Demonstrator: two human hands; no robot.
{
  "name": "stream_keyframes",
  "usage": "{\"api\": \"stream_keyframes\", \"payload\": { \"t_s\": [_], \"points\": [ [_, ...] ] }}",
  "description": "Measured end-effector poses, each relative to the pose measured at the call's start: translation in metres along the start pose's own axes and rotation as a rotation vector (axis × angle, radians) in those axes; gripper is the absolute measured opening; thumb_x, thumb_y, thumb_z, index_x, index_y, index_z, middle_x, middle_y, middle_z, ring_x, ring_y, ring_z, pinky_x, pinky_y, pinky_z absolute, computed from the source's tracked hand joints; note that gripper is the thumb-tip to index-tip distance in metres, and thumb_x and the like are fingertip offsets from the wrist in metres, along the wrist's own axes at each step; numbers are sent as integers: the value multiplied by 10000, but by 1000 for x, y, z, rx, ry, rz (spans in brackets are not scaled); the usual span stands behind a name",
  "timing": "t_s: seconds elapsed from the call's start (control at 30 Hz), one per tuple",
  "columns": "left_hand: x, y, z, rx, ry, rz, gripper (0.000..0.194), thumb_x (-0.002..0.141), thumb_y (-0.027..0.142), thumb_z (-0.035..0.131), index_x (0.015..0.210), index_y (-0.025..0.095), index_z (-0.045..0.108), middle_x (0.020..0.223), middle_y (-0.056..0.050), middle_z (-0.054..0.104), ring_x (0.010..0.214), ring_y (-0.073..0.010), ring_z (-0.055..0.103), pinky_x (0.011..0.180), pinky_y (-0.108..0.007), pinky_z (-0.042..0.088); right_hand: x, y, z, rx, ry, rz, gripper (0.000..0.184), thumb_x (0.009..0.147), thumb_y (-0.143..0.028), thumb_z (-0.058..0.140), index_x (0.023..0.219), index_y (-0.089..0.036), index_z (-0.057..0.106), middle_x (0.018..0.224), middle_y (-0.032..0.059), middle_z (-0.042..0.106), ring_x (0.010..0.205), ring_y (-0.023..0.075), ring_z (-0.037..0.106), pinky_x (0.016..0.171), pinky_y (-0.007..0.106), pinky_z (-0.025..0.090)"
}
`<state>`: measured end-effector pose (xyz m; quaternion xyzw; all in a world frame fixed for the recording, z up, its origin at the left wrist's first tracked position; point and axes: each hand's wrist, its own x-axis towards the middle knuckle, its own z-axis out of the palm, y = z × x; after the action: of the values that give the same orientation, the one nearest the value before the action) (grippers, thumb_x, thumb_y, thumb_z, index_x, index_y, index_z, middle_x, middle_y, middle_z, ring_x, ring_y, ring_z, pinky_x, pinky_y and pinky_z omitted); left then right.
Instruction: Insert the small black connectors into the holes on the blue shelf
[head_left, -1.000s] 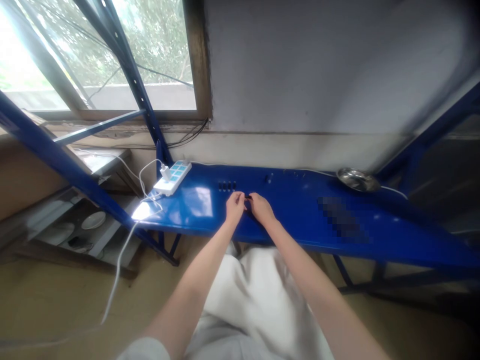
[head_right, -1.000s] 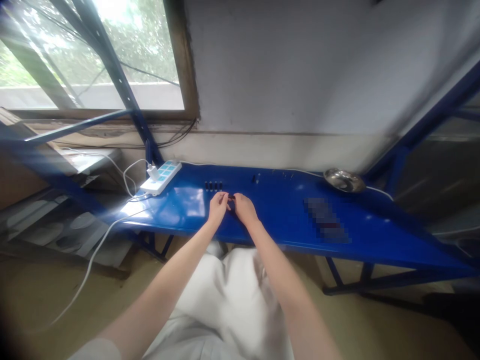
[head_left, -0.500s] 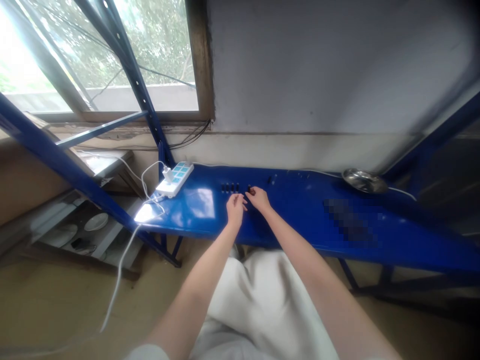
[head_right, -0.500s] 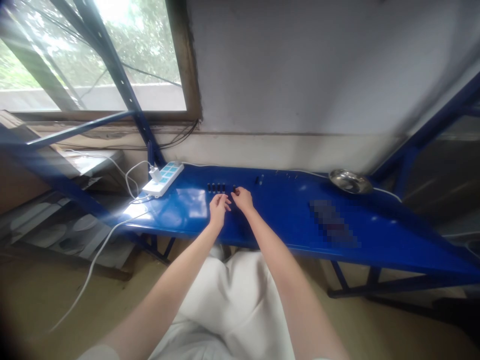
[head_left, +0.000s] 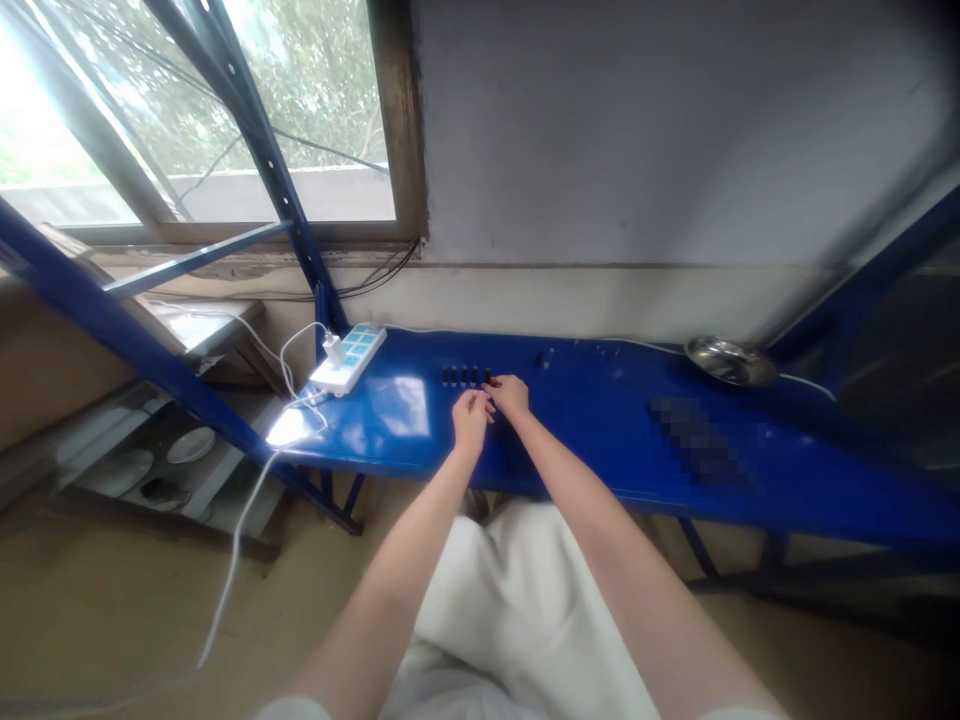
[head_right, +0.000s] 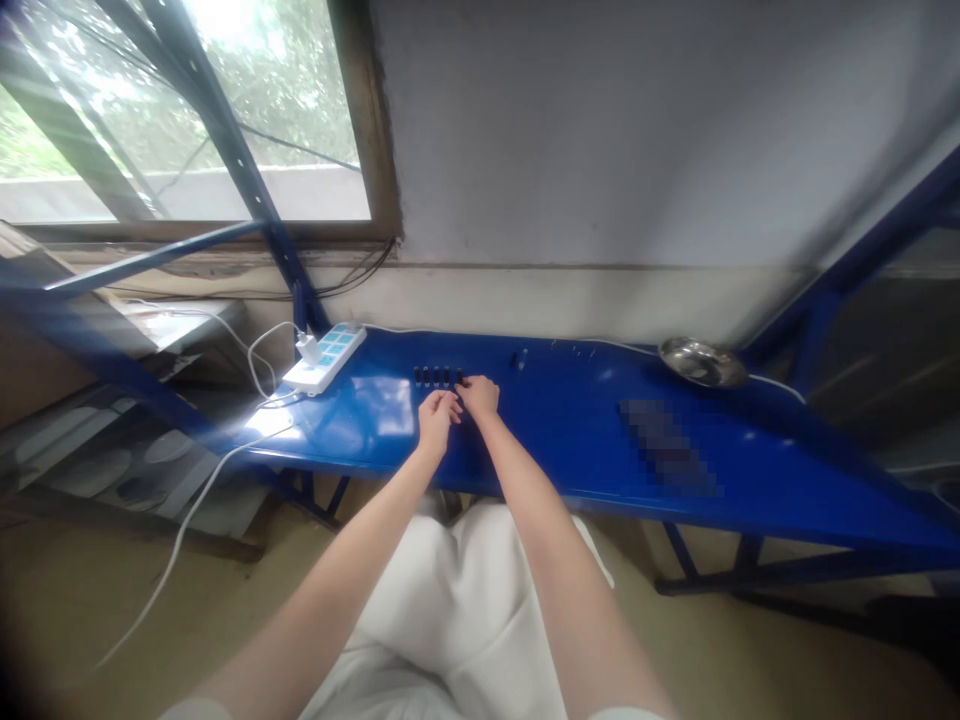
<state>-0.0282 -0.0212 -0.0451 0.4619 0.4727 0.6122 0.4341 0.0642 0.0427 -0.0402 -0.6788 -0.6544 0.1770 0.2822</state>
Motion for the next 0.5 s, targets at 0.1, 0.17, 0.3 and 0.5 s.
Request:
{"api": "stream_keyframes", "payload": {
  "t_s": [0.1, 0.17, 0.3, 0.5],
  "points": [
    [-1, 2, 0, -4, -4, -4, 135, 772, 230, 455, 710, 149, 544, 549, 23, 533, 428, -58, 469, 475, -189, 381, 1, -2, 0, -11, -6, -4, 241, 749, -339, 540, 880, -199, 687, 960, 64, 683, 900, 199, 624, 792, 298, 436],
    [-2, 3, -1, -4, -2, -7, 134, 770, 219, 453, 702, 149, 546, 545, 23, 529, 429, -60, 469, 476, -191, 381, 3, -1, -2, -18, -20, 4, 257, 719, -331, 576, 910, -191, 676, 971, 70, 676, 912, 206, 617, 797, 310, 438],
    [-3, 6, -1, 1, -8, -17, 148, 777, 229, 449, 710, 148, 552, 559, 18, 534, 437, -61, 470, 481, -194, 384, 14, 9, -22, 41, -146, -13, 355, 642, -309, 656, 955, -142, 652, 929, 87, 675, 835, 187, 628, 742, 268, 458],
    [-6, 12, -1, 25, -42, -40, 180, 793, 283, 457, 727, 151, 560, 580, 6, 550, 457, -66, 482, 500, -204, 396, 30, 58, -66, -57, -37, 167, 203, 744, -305, 540, 808, -157, 662, 845, 95, 676, 767, 205, 629, 666, 295, 456]
  ]
}}
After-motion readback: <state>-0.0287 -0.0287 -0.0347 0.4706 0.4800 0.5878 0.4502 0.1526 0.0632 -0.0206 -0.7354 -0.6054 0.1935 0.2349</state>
